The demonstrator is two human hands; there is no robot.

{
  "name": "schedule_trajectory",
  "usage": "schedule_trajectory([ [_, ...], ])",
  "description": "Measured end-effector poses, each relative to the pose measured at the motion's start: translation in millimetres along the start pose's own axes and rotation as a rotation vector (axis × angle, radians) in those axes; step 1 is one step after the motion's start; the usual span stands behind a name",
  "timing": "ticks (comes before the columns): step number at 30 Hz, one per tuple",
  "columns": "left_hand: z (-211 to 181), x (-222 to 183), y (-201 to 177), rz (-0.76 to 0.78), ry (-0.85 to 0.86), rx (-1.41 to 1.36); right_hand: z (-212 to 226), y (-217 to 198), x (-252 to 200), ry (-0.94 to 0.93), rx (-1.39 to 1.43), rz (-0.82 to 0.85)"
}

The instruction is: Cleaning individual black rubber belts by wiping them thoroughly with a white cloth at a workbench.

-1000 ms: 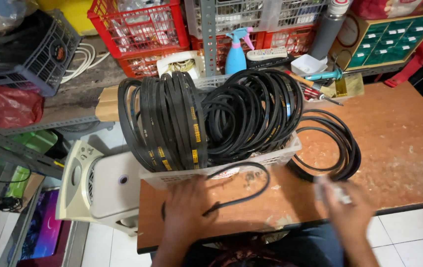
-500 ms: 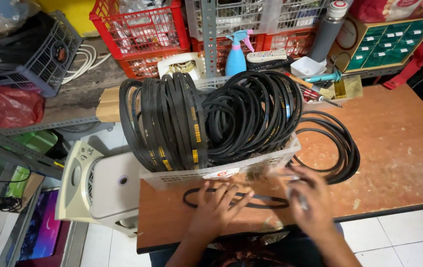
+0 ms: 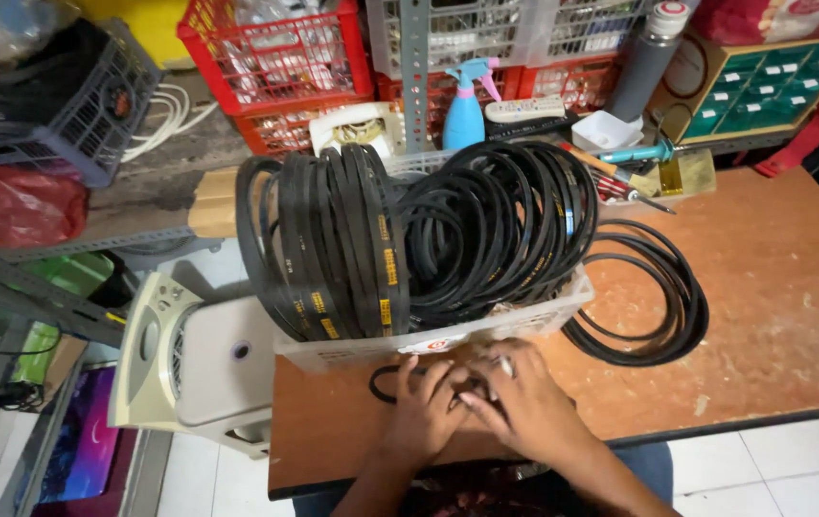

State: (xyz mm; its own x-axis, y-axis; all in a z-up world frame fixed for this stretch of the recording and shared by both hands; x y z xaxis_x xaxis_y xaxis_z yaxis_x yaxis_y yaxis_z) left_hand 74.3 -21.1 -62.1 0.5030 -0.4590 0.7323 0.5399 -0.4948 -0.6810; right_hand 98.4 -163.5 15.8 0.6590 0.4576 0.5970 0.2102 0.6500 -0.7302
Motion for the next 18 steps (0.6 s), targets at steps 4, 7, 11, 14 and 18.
schedule_trajectory([
  [4,6,18,-6,0.011,-0.028,-0.024,3,13,-25,-0.155,-0.112,0.134],
  [7,1,21,-14,0.012,-0.014,0.001,-11,15,-46,-0.096,-0.179,0.224],
  [11,-4,29,-29,0.002,0.077,0.028,-17,-1,-39,0.038,-0.108,0.165],
  [14,-2,25,-27,-0.033,0.021,0.08,-18,8,-45,-0.028,-0.18,0.172],
  [18,7,-3,1,0.044,-0.012,-0.041,11,0,-20,-0.116,-0.149,0.184],
])
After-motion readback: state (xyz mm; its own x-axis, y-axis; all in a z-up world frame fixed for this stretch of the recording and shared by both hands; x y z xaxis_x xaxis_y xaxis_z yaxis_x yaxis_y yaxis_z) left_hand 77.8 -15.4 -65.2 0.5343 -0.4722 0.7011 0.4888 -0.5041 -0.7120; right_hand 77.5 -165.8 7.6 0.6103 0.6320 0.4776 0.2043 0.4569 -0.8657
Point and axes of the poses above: each hand's wrist, its own x-axis towards the middle knuckle, its own y-axis out of the palm, z = x × y, the point moved 6 cm from there along x, towards the middle knuckle, and after that the axes turned 4 degrees about -z, right-handed, at the moved point
